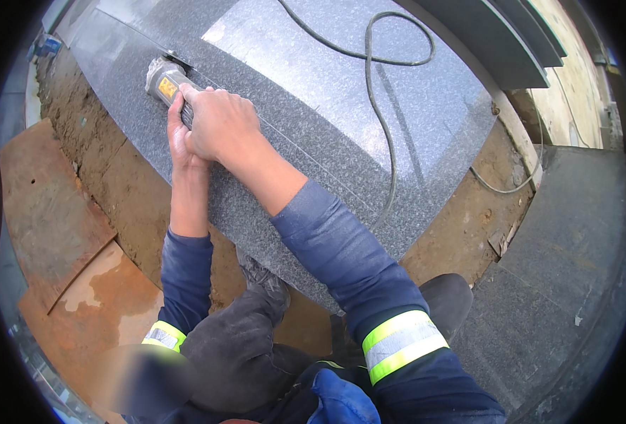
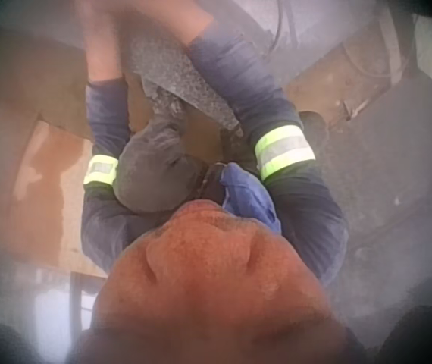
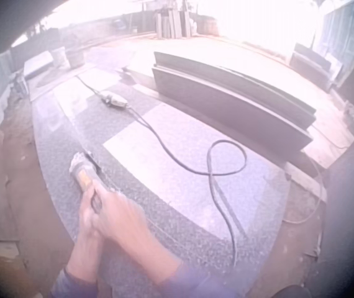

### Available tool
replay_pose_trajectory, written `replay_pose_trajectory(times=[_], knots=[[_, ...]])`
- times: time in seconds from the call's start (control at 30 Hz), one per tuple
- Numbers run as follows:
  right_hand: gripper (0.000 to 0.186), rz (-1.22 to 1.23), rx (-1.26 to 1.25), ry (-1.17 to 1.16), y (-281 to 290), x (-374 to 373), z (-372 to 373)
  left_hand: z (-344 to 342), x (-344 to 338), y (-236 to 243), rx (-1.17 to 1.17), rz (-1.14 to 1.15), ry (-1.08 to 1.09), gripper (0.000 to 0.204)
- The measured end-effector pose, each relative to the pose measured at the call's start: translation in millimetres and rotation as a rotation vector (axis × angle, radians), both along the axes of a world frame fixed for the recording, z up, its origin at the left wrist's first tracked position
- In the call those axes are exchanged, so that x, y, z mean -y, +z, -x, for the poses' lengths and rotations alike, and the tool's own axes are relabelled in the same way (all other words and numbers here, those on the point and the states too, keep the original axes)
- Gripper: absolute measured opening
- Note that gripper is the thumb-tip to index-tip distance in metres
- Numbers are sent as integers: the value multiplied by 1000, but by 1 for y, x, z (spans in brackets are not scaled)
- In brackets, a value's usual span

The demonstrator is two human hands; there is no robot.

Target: The person uses an angle grinder to cut a large gray stone slab placed on the ground. They guide the tool along a marked line, creating a cut while wearing work clothes and safety boots.

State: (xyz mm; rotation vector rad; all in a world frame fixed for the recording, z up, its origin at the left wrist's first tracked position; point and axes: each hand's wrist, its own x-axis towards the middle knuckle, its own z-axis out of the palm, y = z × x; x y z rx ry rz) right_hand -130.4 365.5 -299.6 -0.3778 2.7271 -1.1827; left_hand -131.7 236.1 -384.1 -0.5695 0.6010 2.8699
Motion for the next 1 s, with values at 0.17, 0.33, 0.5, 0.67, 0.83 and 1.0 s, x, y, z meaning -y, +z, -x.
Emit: replay_pose_trajectory(times=[0.17,0.33,0.5,0.67,0.83,1.0], knots=[[78,-16,7,28,5,-2,2,1,3,1,-2,-33,-16,43],[77,-30,36,-9,17,-19,-32,-36,-21,24,-59,-91,-90,49],[76,-27,-25,-25,15,-27,-45,-51,-36,36,-69,-59,-82,46],[75,25,7,-11,7,-20,-30,-36,-27,23,-34,-94,-75,46],[79,18,-2,-1,2,-10,-13,-15,-10,9,-17,-29,-38,44],[80,-19,24,-3,9,-16,-24,-28,-20,18,-10,-50,-34,44]])
